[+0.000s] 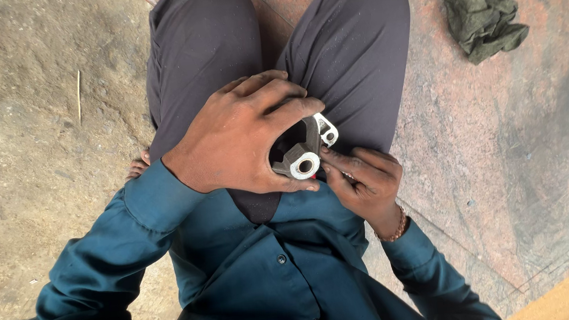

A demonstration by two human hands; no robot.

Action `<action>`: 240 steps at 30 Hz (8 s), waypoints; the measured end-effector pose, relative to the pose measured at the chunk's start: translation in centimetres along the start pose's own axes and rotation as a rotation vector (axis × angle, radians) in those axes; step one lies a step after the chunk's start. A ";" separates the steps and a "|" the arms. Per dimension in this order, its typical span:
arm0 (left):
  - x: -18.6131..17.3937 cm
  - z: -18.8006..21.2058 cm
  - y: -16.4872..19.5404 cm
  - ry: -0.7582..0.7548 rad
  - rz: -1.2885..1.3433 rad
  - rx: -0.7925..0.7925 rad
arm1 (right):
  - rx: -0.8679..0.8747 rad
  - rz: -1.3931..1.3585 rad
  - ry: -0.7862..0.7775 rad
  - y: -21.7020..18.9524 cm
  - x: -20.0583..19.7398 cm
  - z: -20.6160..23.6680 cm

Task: The person sits on the ground holding a metal pump housing on their lap and repeatedly files its edges and mounting flange with a small red file, turning the part to reach different surfaces.

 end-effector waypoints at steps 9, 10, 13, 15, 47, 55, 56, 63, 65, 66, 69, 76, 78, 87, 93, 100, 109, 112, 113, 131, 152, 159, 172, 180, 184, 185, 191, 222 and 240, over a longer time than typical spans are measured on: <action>-0.3 0.2 -0.1 0.018 -0.047 0.012 | 0.041 0.039 0.016 0.4 -0.3 0.1; -0.3 0.2 -0.1 0.019 -0.051 0.016 | 0.034 0.033 -0.003 0.3 -0.1 0.1; -0.3 0.2 0.1 0.030 -0.079 0.037 | -0.012 0.037 -0.005 -0.3 0.1 0.0; -0.2 0.3 0.4 0.039 -0.079 0.039 | -0.039 0.075 0.038 -0.7 -0.1 0.0; 0.0 0.5 -0.2 0.040 -0.086 0.025 | 0.030 0.065 0.020 0.0 0.0 0.4; -0.3 0.6 -0.2 0.051 -0.059 0.015 | 0.084 0.065 0.033 0.5 -0.3 0.7; -0.1 0.6 -0.3 0.035 -0.052 0.013 | 0.070 0.066 0.032 0.4 -0.3 0.6; 0.1 0.7 0.0 0.064 -0.102 0.018 | 0.037 0.088 0.040 -0.1 -0.1 0.6; 0.2 0.7 -0.1 0.047 -0.088 0.014 | 0.061 0.098 0.021 0.0 0.0 0.7; 0.2 0.7 -0.2 0.047 -0.095 0.011 | 0.059 0.096 0.013 0.0 0.1 0.6; 0.0 0.8 -0.1 0.063 -0.132 0.016 | 0.082 0.057 0.044 0.1 -0.2 0.5; 0.1 0.9 -0.1 0.060 -0.084 -0.002 | 0.068 0.087 0.043 -0.2 0.1 0.8; 0.1 0.9 -0.1 0.069 -0.088 -0.009 | 0.056 0.069 0.083 -0.3 -0.1 0.9; 0.7 1.4 -0.5 0.049 -0.094 -0.036 | 0.092 0.121 0.100 0.0 -0.1 1.3; 0.9 1.5 -0.2 0.069 -0.128 0.009 | 0.081 0.111 0.098 0.0 -0.1 1.4; 0.7 1.4 -0.2 0.077 -0.108 0.000 | 0.102 0.118 0.080 0.3 -0.4 1.7; 0.7 1.4 -0.1 0.072 -0.106 0.009 | 0.065 0.105 0.047 0.1 -0.1 1.2; 0.7 1.3 -0.2 0.072 -0.118 0.011 | 0.051 0.129 0.054 -0.1 -0.2 1.1; 0.8 1.2 -0.2 0.071 -0.123 0.010 | 0.042 0.134 0.061 -0.1 -0.3 1.1; 0.6 1.2 -0.1 0.070 -0.121 0.008 | 0.032 0.108 0.058 0.0 -0.4 0.8; 0.7 1.2 -0.1 0.078 -0.108 0.021 | 0.073 0.069 -0.001 0.4 -0.3 0.8; 0.8 1.2 0.1 0.069 -0.099 0.021 | 0.042 0.074 -0.001 0.3 -0.2 0.6; 0.6 1.1 0.1 0.065 -0.108 -0.003 | 0.004 0.100 0.036 -0.3 -0.2 0.6; 0.4 1.2 -0.1 0.053 -0.114 -0.021 | 0.213 -0.079 0.101 2.2 -1.2 1.0; 0.2 1.4 -0.2 0.058 -0.081 -0.032 | 0.172 -0.093 0.058 1.4 -1.1 1.0; 0.1 1.4 -0.3 0.057 -0.088 -0.037 | 0.143 -0.029 0.013 0.8 -0.9 1.0; 0.5 1.5 -0.4 0.060 -0.092 -0.038 | 0.174 0.027 -0.197 -1.1 -0.2 0.9; 0.4 1.5 -0.9 0.071 -0.041 -0.059 | 0.427 -0.082 -0.004 2.3 -2.5 3.4; -7.2 3.1 7.1 0.278 0.073 -0.190 | 0.615 -0.230 0.441 8.4 -2.2 7.8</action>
Point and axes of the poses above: each hand's wrist, its own z-axis away from the middle knuckle, its own x-axis out of the palm, y = z × x, the point moved 10 cm from there along -z, towards the middle knuckle, and after that the axes turned 7 degrees about y, right-handed, at the moved point
